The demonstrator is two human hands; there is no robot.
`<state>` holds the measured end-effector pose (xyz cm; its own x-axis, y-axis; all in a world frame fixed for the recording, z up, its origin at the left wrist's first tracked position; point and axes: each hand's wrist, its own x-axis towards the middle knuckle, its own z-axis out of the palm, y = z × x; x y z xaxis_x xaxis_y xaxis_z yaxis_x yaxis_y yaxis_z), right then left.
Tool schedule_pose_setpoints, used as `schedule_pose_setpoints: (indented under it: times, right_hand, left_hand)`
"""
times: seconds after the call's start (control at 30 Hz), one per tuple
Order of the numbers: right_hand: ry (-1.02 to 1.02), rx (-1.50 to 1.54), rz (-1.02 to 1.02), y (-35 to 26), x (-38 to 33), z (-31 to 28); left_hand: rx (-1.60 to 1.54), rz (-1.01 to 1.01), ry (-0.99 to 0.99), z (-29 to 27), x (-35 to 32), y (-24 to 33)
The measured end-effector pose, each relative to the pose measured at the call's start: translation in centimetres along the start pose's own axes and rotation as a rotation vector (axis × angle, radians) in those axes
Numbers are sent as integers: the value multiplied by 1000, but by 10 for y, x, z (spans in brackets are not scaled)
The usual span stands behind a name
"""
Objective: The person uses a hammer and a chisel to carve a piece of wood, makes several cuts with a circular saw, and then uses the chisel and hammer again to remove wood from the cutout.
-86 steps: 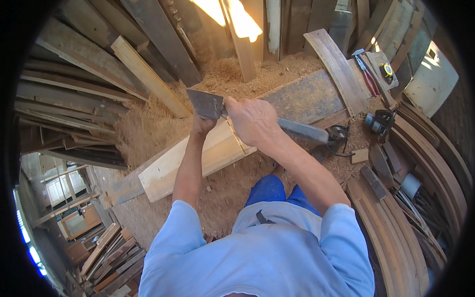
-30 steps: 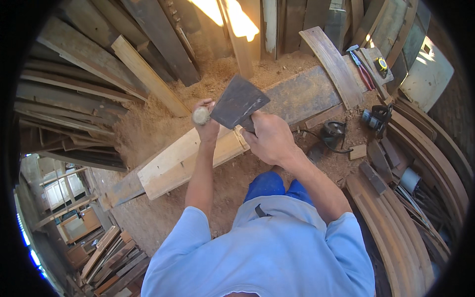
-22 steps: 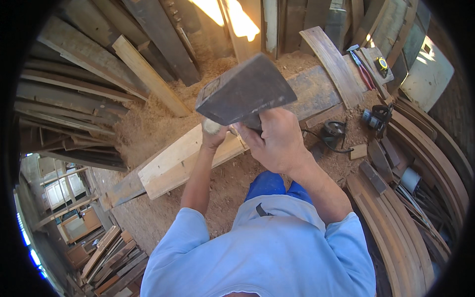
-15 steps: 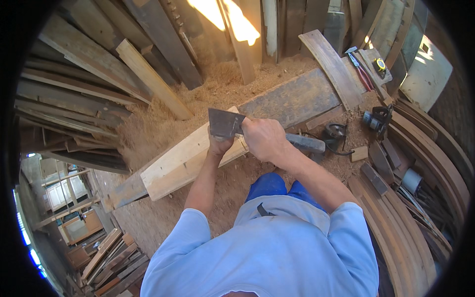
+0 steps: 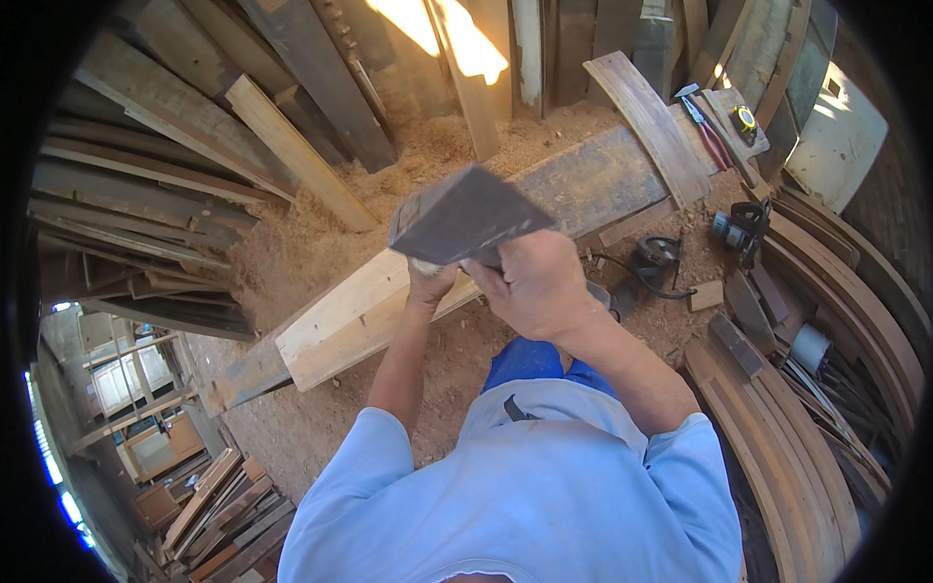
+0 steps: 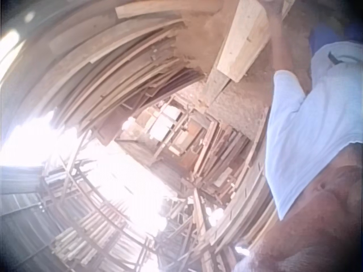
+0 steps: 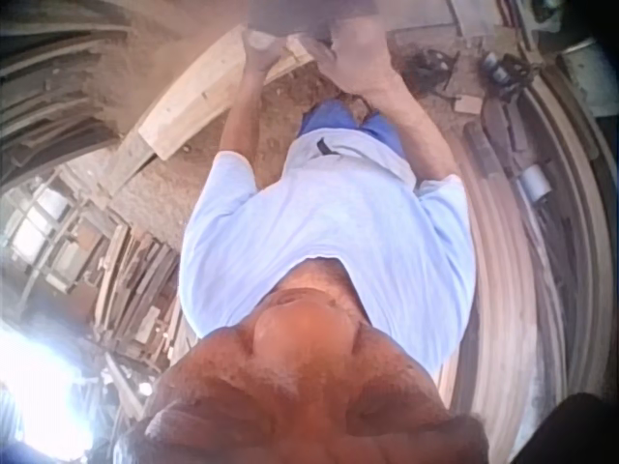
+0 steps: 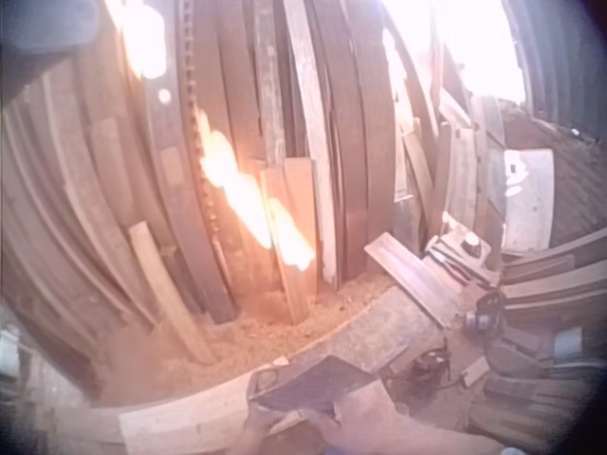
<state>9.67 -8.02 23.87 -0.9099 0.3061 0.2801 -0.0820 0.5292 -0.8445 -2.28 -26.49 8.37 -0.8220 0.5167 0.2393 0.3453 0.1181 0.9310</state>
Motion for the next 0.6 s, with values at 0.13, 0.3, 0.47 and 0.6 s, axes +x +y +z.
schedule_pose_setpoints:
  times: [0.13, 0.3, 0.47, 0.6]
  right_hand:
    - [-402, -374, 123, 42, -22, 39]
    - [-381, -189, 285, 17, -23, 23]
    - [-229, -29, 317, 2, -24, -1]
    - [-104, -7, 129, -1, -23, -8]
  left_hand:
    - [82, 48, -154, -2, -11, -7]
    - [-213, -224, 194, 9, -7, -10]
    - [-46, -98, 31, 0, -1, 2]
    - [-129, -183, -26, -8, -26, -2]
